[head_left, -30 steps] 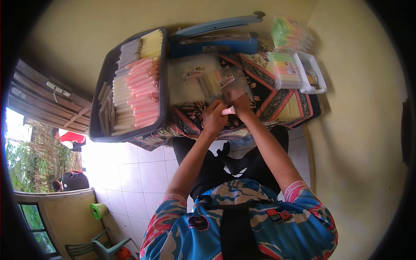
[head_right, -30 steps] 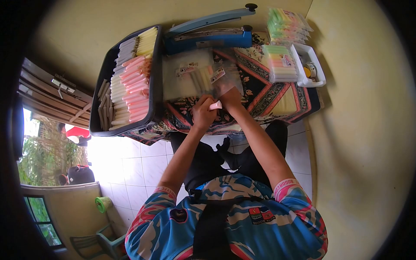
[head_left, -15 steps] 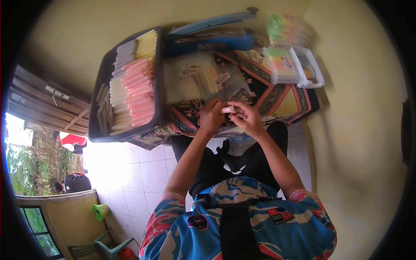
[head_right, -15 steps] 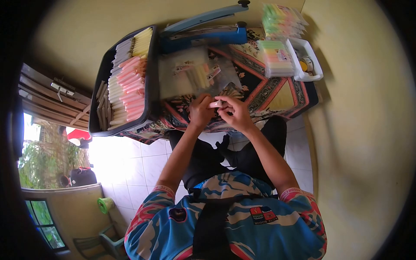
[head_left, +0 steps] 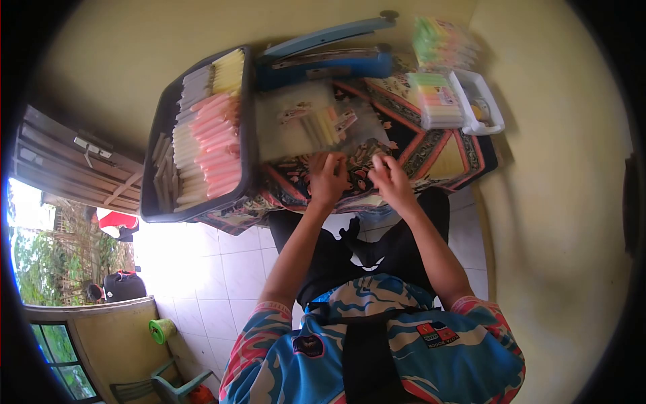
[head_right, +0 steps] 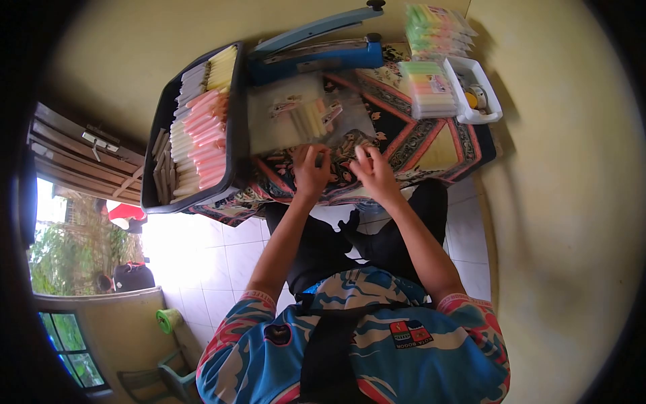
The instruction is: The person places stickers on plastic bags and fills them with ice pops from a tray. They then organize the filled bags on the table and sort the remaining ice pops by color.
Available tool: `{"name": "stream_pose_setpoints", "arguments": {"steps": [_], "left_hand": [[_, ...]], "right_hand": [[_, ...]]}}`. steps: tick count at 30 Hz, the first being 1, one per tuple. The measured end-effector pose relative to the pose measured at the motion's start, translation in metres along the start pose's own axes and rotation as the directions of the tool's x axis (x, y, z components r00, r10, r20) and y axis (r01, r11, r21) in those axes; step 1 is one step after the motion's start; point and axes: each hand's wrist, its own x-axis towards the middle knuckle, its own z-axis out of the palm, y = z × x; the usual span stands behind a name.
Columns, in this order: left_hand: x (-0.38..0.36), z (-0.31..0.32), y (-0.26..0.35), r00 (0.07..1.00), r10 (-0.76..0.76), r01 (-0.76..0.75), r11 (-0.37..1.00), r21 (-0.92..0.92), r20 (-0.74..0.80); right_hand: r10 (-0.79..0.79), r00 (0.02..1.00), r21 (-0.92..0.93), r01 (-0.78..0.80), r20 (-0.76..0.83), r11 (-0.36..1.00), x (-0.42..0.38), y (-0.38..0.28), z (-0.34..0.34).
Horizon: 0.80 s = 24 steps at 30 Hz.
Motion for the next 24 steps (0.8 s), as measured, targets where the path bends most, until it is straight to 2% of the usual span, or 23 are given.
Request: {"name": "stream_pose_setpoints", "arguments": {"steps": [3, 4, 7, 10, 16, 19, 22, 24], "left_hand": [[-0.001, 0.001, -0.002, 1.0, -0.022, 0.022, 0.999, -0.025, -0.004], [-0.001, 0.001, -0.003, 1.0, -0.023, 0.023, 0.999, -0.026, -0.006], [0.001, -0.001, 0.0, 0.999, -0.02, 0.019, 0.999, -0.037, -0.041], [0.001, 0.0, -0.003, 0.998, -0.008, 0.005, 0.998, -0.056, -0.062], [0.001, -0.002, -0.003, 0.998, -0.012, 0.009, 0.999, -0.053, -0.054], [0.001, -0.002, -0.002, 0.998, -0.008, 0.005, 0.998, -0.056, -0.062], [0.0, 0.0, -0.005, 0.999, -0.017, 0.013, 0.997, -0.076, -0.047], [0.0, 0.0, -0.007, 0.999, -0.014, 0.011, 0.997, -0.075, -0.045]], "right_hand": [[-0.285, 0.957, -0.094, 0.28, -0.046, 0.956, 0.0, 0.02, 0.016], [-0.332, 0.943, -0.182, 0.323, -0.019, 0.929, -0.001, 0.016, 0.017], [-0.582, 0.813, -0.437, 0.527, 0.009, 0.729, 0.012, 0.013, 0.029], [-0.505, 0.863, -0.501, 0.444, 0.015, 0.743, 0.026, 0.007, 0.039], [-0.587, 0.807, -0.605, 0.435, -0.068, 0.667, 0.067, 0.001, 0.052], [-0.468, 0.884, -0.63, 0.373, 0.018, 0.681, 0.09, 0.016, 0.053], [-0.229, 0.973, -0.603, 0.171, -0.02, 0.779, 0.107, 0.017, 0.053], [-0.101, 0.995, -0.539, 0.078, -0.014, 0.839, 0.101, 0.006, 0.046]]}}
